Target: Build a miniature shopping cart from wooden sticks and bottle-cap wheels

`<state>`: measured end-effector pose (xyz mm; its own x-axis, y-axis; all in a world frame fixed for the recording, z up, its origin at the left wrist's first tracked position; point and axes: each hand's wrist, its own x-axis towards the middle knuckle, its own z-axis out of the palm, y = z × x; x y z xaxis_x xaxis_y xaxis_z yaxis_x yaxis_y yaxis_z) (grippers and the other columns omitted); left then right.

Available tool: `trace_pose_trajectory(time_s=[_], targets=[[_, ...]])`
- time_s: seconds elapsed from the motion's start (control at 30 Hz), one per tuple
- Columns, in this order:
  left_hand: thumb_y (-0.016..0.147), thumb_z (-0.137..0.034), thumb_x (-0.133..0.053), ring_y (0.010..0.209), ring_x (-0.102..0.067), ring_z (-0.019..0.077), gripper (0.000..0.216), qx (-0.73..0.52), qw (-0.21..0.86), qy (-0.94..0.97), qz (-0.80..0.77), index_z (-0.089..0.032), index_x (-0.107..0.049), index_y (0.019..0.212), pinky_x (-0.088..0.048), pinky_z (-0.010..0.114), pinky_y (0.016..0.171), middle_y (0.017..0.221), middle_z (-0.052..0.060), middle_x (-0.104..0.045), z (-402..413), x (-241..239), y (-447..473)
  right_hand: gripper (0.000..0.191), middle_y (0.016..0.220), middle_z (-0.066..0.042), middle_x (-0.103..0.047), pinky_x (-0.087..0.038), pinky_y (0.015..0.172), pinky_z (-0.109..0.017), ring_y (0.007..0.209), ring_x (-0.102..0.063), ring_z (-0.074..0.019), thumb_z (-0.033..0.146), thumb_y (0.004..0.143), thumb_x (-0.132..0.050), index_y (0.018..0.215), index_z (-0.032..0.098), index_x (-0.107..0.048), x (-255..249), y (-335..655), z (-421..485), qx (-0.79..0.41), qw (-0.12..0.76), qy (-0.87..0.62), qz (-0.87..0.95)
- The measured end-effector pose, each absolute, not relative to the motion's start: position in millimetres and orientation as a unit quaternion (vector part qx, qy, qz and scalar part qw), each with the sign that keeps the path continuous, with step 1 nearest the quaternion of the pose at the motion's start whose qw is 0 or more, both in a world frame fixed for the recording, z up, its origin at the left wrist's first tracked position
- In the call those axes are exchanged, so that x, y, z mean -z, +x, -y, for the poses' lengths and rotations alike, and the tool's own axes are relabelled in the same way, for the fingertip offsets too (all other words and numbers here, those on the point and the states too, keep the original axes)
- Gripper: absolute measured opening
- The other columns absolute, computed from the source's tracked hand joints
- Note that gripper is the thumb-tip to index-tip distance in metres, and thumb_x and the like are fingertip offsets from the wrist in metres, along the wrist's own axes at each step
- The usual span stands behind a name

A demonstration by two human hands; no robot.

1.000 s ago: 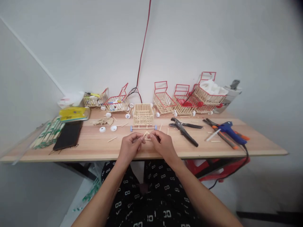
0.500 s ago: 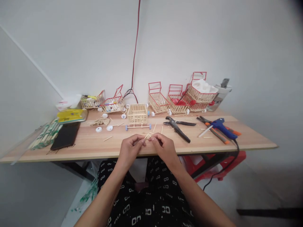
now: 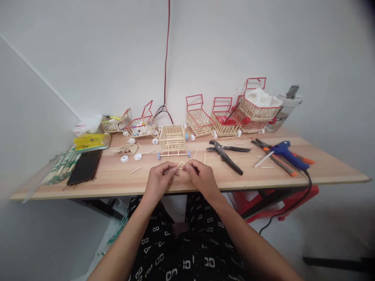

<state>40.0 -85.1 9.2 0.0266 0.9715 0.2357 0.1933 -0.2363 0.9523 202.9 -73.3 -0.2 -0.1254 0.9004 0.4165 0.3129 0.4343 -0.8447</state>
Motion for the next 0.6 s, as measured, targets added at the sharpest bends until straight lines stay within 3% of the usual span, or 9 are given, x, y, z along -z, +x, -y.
trace_pose_trajectory(time_s=[0.27, 0.6], targets=[[0.083, -0.027, -0.06, 0.063, -0.056, 0.0131, 0.016, -0.53, 0.235, 0.698, -0.421, -0.016, -0.071, 0.084, -0.043, 0.022, 0.058, 0.071, 0.002, -0.067, 31.7, -44.6, 41.8, 0.024, 0.072, -0.001, -0.063, -0.035, 0.059, -0.024, 0.061, -0.051, -0.0128, 0.028, 0.091, -0.048, 0.084, 0.016, -0.067, -25.5, 208.0, 16.4, -0.216, 0.541, -0.375, 0.721], [0.086, -0.027, -0.057, 0.066, -0.059, 0.0136, 0.018, -0.561, 0.17, 0.711, -0.389, -0.016, -0.071, 0.087, -0.045, 0.023, 0.062, 0.071, 0.001, -0.066, -8.8, -59.5, 44.3, 0.022, 0.074, -0.001, -0.064, -0.038, 0.063, -0.025, 0.068, -0.055, -0.0142, 0.028, 0.091, -0.048, 0.081, 0.019, -0.065, -44.1, 207.3, -34.9, -0.169, 0.556, -0.33, 0.744]])
